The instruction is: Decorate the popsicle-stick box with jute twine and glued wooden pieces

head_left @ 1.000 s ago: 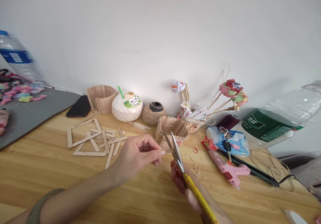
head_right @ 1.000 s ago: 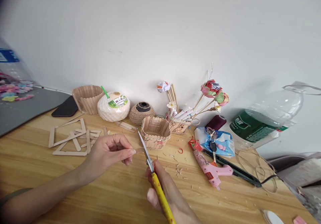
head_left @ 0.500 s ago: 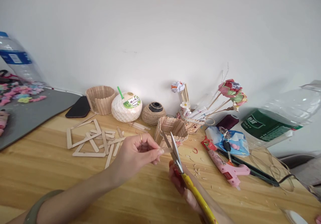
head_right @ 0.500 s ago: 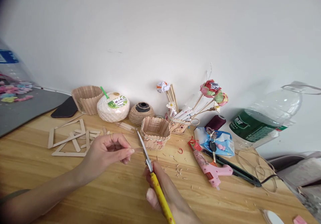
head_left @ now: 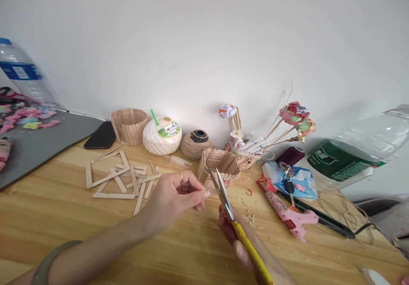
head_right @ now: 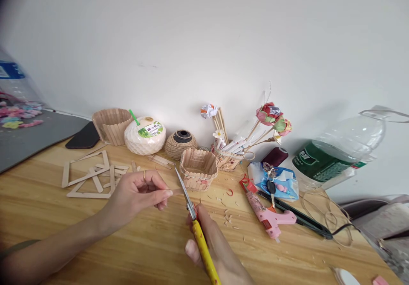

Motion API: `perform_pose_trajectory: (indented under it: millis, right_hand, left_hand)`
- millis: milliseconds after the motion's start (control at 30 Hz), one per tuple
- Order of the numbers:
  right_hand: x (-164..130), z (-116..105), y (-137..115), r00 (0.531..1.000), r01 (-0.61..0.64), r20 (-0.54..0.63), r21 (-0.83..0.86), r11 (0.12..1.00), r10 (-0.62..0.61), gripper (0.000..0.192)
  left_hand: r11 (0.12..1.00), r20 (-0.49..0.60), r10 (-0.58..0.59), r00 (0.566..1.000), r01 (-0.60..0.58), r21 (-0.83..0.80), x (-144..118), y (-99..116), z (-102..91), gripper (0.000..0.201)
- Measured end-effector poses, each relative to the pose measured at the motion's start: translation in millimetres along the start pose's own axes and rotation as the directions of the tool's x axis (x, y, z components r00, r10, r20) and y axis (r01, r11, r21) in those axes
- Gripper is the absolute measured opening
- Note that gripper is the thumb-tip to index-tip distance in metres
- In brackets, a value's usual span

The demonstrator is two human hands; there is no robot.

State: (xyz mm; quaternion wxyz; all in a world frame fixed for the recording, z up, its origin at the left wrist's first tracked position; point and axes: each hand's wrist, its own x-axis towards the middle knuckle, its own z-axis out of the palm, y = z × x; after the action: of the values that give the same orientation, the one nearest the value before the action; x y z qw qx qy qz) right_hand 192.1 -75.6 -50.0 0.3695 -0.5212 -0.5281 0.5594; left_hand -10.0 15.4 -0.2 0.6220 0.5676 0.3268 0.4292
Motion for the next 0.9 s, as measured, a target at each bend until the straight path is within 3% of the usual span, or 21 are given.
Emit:
perform_pose_trajectory:
  millis: [100, 333, 900]
  right_hand:
    - [0.2, 2.5, -8.3, 1.000, -0.004, -0.028, -0.010, 1.000, 0.004, 0.076]
    - [4.1, 4.2, -29.4, 0.997, 0.077, 0.038, -0.144, 0.987, -0.072, 0.058]
    - [11.8, 0.4, -21.8, 0.990, 0.129, 0.093, -0.253, 0.959, -0.109, 0.057]
  left_hand:
    - [1.000, 0.001, 0.000, 1.000, 0.000, 0.008, -0.5, -1.0, -0.2, 0.011]
    - [1.000, -0.005, 0.018, 1.000, -0.018, 0.020, 1.7, -1.5, -2.3, 0.010]
    - [0.997, -0.041, 0.073, 0.997, -0.072, 0.018, 5.4, -0.8, -6.4, 0.010]
